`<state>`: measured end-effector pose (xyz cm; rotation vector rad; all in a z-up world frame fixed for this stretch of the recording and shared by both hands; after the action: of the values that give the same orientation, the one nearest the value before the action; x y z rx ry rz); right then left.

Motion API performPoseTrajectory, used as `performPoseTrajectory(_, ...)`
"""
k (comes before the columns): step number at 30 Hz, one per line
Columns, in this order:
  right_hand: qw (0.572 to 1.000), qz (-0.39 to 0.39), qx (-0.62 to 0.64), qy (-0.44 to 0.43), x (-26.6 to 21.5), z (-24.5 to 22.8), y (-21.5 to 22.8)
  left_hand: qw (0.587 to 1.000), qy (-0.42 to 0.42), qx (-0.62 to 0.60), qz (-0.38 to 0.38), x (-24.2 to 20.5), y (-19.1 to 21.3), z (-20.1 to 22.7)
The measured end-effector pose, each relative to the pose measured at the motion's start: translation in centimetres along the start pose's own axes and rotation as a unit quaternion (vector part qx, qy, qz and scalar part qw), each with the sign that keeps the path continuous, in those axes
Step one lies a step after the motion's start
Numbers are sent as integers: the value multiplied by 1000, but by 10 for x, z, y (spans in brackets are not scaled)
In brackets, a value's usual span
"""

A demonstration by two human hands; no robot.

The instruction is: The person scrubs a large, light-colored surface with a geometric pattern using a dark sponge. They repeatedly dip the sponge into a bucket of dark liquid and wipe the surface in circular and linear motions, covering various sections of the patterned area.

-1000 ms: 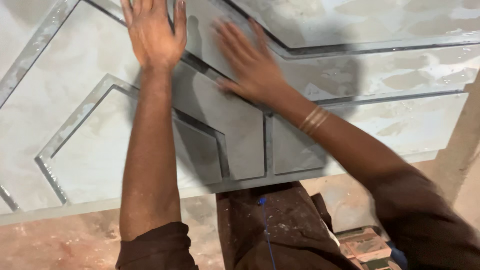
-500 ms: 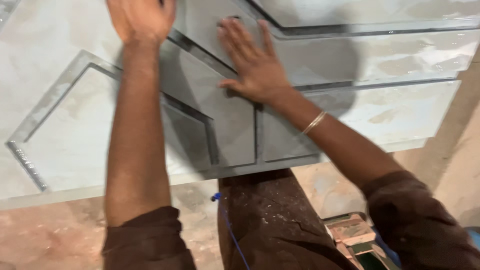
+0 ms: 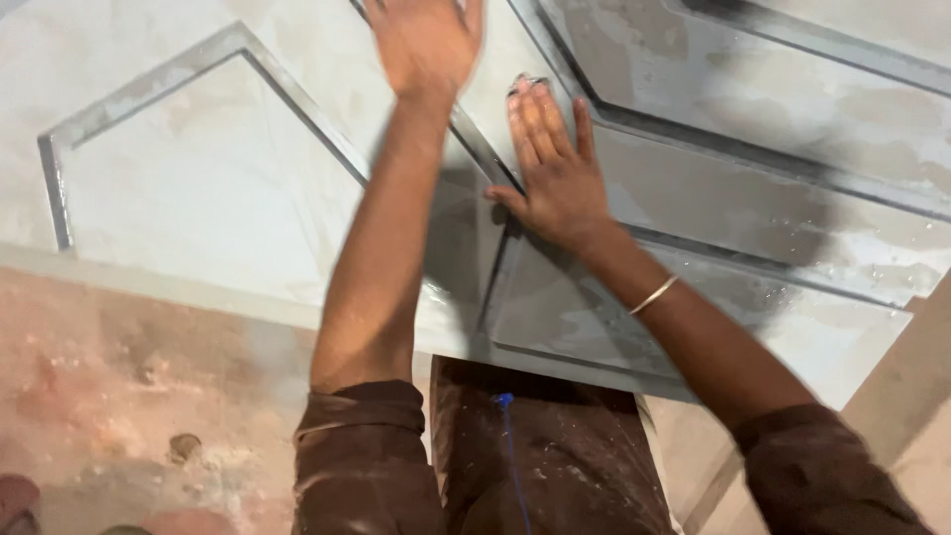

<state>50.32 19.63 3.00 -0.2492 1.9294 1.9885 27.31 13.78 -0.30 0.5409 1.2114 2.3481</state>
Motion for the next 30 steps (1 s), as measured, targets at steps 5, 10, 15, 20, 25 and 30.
performPoseTrajectory(5,999,43,-1,-31,-122,136,16,997,-5,-47,-68,-124,-26,122)
performPoseTrajectory(10,972,110,63,-197,-206,198,-53,991,-11,-80,-107,-230,-62,254)
performPoseTrajectory(15,909,169,373,70,-185,189,-46,995,-15,10,-103,-251,-78,318)
performPoseTrajectory(20,934,241,240,110,-155,243,-9,986,32,-154,-52,-244,-88,312)
performPoseTrajectory(25,961,228,67,144,-125,288,-10,998,43,-7,-49,-256,-85,320)
performPoseTrajectory(30,930,274,-56,239,-56,273,25,985,162,-58,-2,-241,-91,330)
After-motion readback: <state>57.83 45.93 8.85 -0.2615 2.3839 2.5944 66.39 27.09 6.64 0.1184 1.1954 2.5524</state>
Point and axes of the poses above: each hand's wrist, its own x-axis towards the middle knuckle, its own y-axis out of the back of the hand, z = x × y, the point moved 2 cm from there along x, towards the middle knuckle, and after that the axes turned 14 degrees about -x, right-handed, at the moved point
